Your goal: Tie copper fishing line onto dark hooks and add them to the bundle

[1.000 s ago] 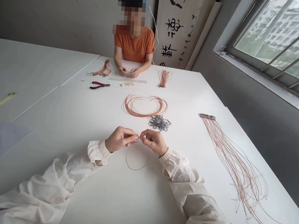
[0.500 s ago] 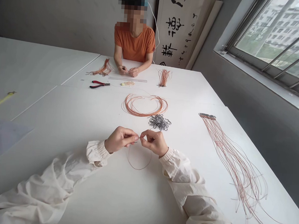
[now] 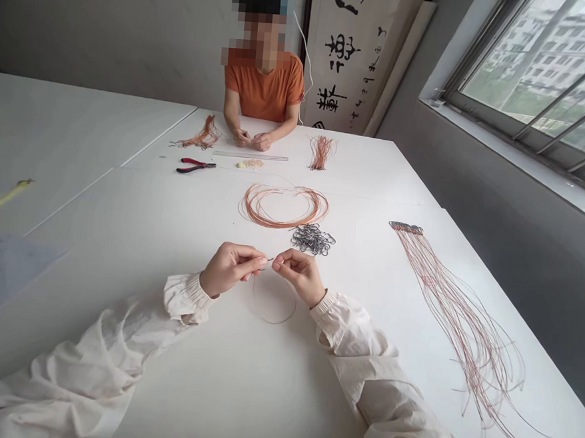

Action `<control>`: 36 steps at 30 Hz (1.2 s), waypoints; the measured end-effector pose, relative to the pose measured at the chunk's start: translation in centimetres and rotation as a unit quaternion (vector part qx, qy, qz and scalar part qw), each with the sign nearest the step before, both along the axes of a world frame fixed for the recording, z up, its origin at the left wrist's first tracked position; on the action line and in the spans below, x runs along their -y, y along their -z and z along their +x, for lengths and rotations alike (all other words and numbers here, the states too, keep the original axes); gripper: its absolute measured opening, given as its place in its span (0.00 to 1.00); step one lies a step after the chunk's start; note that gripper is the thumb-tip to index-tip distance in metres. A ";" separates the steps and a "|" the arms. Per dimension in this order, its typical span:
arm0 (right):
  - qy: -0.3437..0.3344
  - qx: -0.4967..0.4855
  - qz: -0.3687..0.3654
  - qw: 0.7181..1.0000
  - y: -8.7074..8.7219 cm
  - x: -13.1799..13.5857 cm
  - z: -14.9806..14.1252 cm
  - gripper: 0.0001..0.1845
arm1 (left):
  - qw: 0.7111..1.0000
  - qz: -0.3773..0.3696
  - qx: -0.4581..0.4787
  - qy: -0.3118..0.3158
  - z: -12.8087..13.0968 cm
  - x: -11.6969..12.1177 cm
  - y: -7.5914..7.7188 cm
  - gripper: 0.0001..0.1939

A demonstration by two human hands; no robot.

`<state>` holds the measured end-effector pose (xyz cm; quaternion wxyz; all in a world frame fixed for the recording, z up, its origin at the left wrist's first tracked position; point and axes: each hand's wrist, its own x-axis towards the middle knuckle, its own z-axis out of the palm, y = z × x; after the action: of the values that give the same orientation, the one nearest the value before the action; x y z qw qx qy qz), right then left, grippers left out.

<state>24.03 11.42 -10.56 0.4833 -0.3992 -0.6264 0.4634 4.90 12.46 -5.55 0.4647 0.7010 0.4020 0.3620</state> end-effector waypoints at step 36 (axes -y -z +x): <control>-0.117 -0.009 -0.110 0.987 -1.4 -1.2 1.4 0.12 | 0.948 0.297 -0.114 0.016 -0.1 0.8 0.8 0.12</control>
<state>25.45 12.66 -9.17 0.3845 -0.3695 -0.6094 0.5868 4.81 11.67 -6.39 0.1918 0.8503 0.3152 0.3752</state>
